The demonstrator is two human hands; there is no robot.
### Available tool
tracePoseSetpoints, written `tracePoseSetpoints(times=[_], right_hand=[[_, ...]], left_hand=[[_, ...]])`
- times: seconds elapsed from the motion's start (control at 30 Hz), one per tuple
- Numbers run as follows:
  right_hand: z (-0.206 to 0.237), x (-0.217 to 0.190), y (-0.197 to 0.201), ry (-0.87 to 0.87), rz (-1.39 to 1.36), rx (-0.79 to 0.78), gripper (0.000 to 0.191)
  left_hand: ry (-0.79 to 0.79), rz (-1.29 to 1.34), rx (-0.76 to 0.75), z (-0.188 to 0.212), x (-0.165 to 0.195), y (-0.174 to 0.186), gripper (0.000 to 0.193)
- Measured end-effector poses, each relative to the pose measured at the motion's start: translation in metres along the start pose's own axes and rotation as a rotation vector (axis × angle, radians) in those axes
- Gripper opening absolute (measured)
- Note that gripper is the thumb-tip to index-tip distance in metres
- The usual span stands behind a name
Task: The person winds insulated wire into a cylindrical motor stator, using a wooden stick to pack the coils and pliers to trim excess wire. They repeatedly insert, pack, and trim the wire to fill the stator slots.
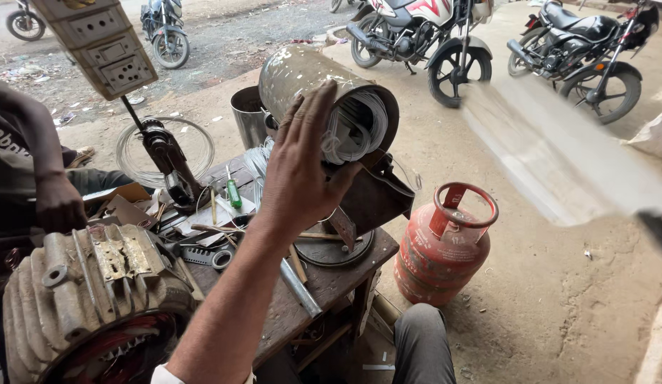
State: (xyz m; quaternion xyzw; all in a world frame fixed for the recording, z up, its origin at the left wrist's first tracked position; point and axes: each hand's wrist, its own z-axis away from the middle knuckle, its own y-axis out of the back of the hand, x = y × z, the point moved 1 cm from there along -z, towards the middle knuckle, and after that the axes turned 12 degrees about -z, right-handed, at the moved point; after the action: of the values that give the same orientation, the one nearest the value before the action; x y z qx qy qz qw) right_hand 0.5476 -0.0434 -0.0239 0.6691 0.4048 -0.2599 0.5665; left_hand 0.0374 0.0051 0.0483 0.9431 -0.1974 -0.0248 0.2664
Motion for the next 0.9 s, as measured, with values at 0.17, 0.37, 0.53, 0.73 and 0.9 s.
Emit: tracePoseSetpoints(times=[0.17,0.37,0.53,0.73,0.9], right_hand=[[0.031,0.11,-0.069,-0.582,-0.409,-0.302,0.034],[0.064,0.064,-0.246,0.2,-0.138,-0.7,0.025],[0.036,0.007,-0.35,-0.144,-0.416,-0.638,0.018],[0.024,0.019,-0.406,-0.503,-0.694,-0.68,0.024],[0.025,0.029,-0.396,-0.547,-0.614,-0.735,0.02]], left_hand=[[0.089,0.297,0.048,0.024,-0.008,0.037,0.088],[0.194,0.221,0.094,0.072,-0.022,0.076,0.071],[0.203,0.163,0.106,0.096,-0.034,0.09,0.069],[0.325,0.081,-0.029,0.151,-0.046,0.087,0.074],[0.383,0.068,-0.265,0.206,-0.035,0.048,0.088]])
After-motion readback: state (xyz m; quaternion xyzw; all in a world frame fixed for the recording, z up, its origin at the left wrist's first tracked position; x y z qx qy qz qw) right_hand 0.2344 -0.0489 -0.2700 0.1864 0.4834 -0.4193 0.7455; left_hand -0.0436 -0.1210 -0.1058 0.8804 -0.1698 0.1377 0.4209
